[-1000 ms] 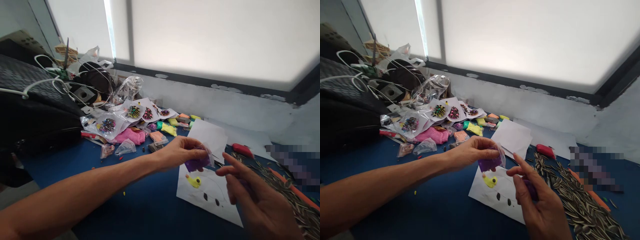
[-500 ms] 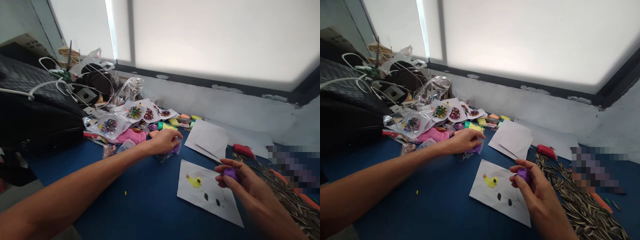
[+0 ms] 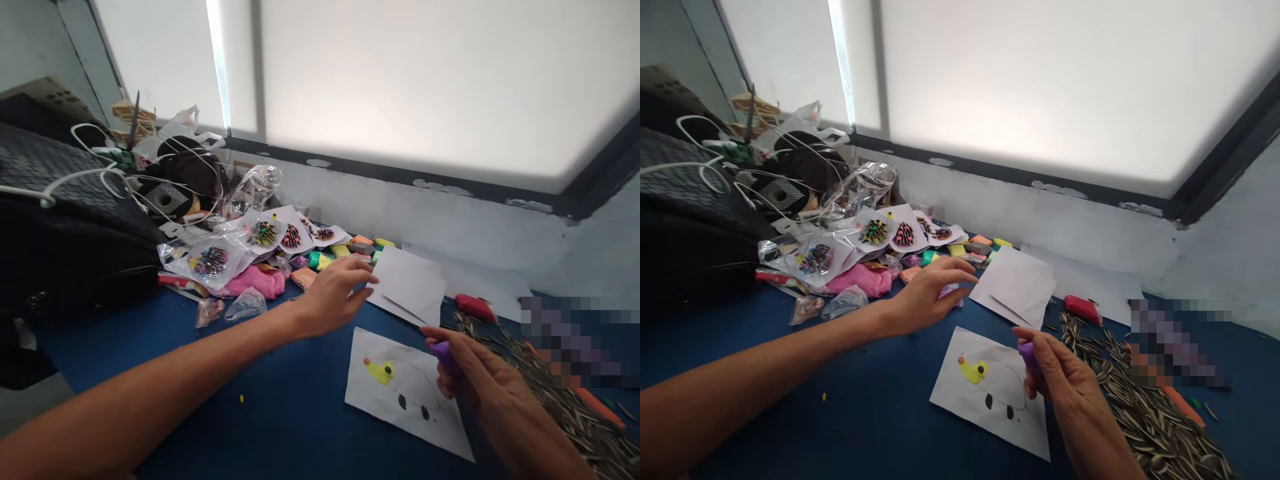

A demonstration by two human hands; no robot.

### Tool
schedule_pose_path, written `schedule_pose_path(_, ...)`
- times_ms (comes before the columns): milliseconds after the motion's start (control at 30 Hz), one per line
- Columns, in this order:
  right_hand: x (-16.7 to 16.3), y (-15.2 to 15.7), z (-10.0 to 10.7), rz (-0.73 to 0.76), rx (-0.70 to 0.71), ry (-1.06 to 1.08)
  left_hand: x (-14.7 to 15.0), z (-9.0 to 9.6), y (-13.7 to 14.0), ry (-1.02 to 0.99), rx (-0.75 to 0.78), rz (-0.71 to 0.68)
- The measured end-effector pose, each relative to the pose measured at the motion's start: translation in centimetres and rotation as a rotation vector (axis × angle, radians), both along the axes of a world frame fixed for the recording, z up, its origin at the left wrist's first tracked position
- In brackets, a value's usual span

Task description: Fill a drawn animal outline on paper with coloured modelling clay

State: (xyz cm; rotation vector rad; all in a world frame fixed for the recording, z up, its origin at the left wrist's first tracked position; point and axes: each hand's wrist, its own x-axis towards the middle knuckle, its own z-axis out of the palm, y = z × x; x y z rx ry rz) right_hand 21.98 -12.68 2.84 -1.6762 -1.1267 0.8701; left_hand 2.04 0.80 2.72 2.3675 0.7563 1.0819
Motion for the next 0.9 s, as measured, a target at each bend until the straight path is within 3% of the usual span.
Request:
schedule_pose_path(100, 0.2, 0.1, -0.3, -0.014, -0.016, 0.139, 0.8, 0.8, -2.5, -0.005, -0.091, -0.111)
schedule_pose_path(233, 0.1, -0.1, -0.2, 0.038, -0.025, 0.071, 1.8, 1.0, -4.4, -0.074, -0.739, -0.34)
schedule_pose_path(333, 0.1, -0.3, -0.1, 0.151, -0.028, 0.027, 2.2, 0.9, -4.6, -0.039, -1.001, -0.519)
schedule_pose_path(400, 0.2, -0.4, -0.3, 0.192, -0.033, 0.004, 2.2, 0.6, -4.5, -0.049, -1.063, -0.533)
schedule_pose_path(533, 0.2, -0.7, -0.8, 0.218, 0.049, -0.092, 2.2, 0.1, -4.5, -0.044, -1.058, -0.413)
schedule_pose_path(700, -0.1, -1.1, -0.5, 0.241, 0.238, -0.256, 2.6, 0.1, -5.0, -0.159, -1.105, -0.538)
schedule_pose_path(900, -0.9, -2.2, 0.2, 0.111, 0.12, -0.162, 3.3, 0.6, -6.0, -0.239, -1.249, -0.465)
